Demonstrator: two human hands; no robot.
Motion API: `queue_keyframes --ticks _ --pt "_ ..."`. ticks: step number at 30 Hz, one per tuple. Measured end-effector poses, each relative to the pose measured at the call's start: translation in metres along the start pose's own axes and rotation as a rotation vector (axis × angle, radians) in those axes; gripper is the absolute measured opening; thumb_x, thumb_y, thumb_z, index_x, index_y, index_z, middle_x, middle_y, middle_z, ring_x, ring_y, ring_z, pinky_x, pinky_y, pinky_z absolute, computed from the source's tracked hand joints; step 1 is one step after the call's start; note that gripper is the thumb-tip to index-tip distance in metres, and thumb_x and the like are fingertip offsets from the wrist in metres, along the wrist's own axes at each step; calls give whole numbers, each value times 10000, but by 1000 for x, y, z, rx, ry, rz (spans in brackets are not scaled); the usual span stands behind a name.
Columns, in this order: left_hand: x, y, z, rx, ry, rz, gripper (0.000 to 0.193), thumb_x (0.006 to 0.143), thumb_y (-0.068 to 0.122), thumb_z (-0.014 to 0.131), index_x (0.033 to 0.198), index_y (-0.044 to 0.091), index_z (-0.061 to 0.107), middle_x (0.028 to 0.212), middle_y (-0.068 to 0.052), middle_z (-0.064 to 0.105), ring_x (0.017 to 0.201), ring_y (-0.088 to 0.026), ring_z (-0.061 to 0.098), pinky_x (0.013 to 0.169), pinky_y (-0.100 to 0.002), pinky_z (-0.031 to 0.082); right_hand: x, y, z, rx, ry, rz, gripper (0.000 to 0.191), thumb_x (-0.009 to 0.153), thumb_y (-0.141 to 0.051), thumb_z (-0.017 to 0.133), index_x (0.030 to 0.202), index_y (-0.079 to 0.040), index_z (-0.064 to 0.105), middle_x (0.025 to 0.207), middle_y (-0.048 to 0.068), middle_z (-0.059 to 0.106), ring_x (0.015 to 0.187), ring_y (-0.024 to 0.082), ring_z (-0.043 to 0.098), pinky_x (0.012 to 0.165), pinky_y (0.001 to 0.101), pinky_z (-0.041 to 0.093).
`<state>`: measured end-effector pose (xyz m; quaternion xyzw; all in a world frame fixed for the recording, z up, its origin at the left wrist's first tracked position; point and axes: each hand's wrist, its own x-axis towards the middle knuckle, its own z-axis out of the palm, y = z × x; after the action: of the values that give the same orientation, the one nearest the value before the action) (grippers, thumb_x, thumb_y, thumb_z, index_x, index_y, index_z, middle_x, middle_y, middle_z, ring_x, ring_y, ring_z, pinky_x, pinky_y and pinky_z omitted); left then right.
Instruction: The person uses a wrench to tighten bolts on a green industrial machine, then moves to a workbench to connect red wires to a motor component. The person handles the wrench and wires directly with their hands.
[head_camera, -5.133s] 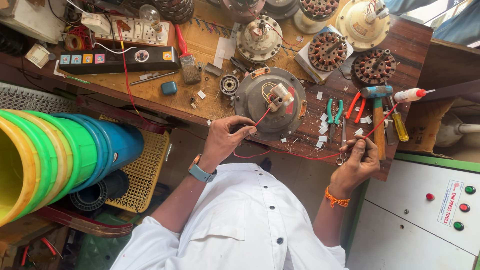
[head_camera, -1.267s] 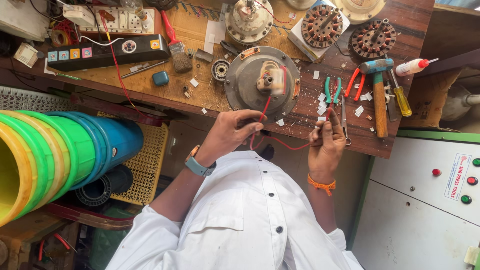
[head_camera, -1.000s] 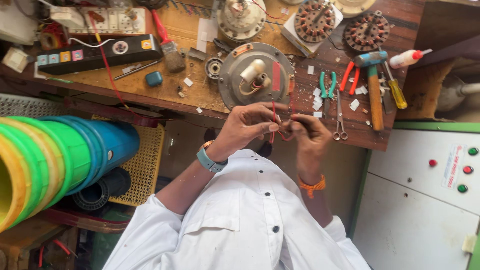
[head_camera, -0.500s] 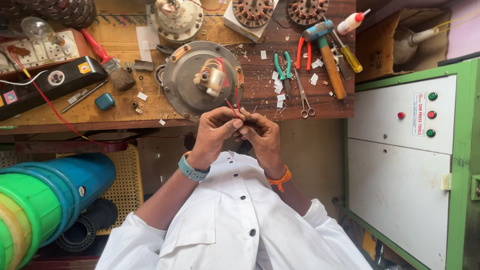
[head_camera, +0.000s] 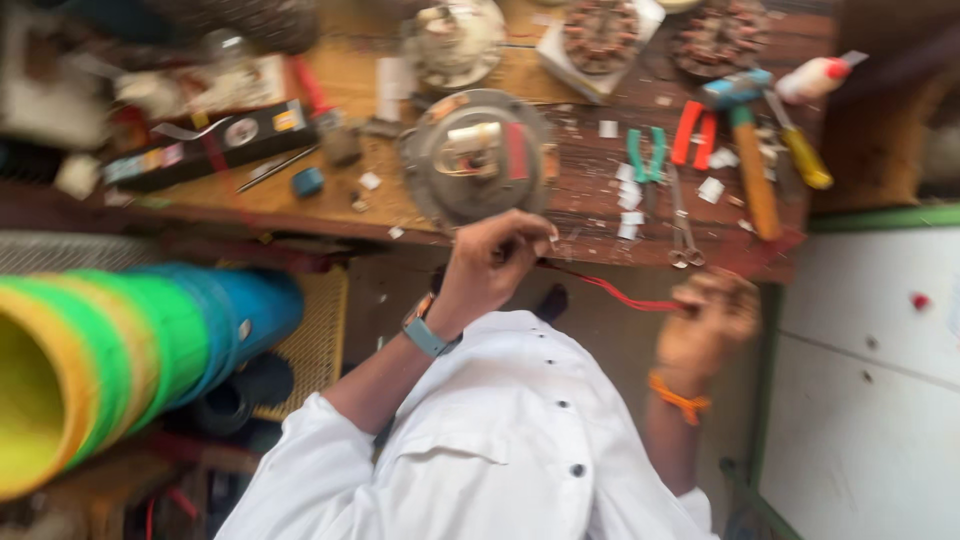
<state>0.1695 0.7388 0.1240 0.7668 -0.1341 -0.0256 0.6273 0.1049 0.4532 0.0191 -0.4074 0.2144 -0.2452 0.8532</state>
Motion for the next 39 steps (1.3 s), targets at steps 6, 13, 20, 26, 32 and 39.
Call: queue_keyframes --ticks 6,13,20,26,32,39 --pt "38 -5 -56 578 312 228 379 851 104 822 1211 87 706 1105 -108 625 1068 -251 572 897 -364 526 35 -36 -65 -35 78 -127 122 1143 -141 665 1073 -56 613 924 32 598 745 99 541 626 235 453" --pt "54 -10 -46 690 290 141 219 858 178 853 1055 115 784 1025 -57 657 1016 -267 561 882 -382 515 58 -54 -46 -31 10 -208 149 1136 -152 693 1080 -42 609 938 38 594 741 102 516 611 223 423" --pt "52 -26 -33 801 460 173 233 844 245 873 1018 117 787 950 -48 701 952 -267 564 840 -379 508 58 -58 -46 -149 12 -324 179 1122 -160 724 1068 -27 618 888 48 564 738 105 506 593 226 413" --pt "57 -31 -58 745 197 171 298 840 146 847 1131 101 798 1017 -67 718 990 -256 588 836 -394 516 74 -68 -71 -108 96 -302 187 1140 -159 709 1149 -3 605 965 68 585 740 119 515 609 236 430" --pt "56 -41 -46 805 330 165 304 783 157 882 1063 87 788 1010 -73 732 980 -282 621 853 -386 520 98 -70 -91 -109 106 -354 199 1135 -151 706 1123 26 616 950 85 592 675 123 485 570 244 418" --pt "52 -55 -45 761 358 256 218 973 299 804 1005 84 795 1015 -131 722 1009 -329 668 945 -452 492 114 -56 -99 7 198 -332 99 1013 -92 680 1093 -39 654 895 25 639 670 58 511 569 197 417"
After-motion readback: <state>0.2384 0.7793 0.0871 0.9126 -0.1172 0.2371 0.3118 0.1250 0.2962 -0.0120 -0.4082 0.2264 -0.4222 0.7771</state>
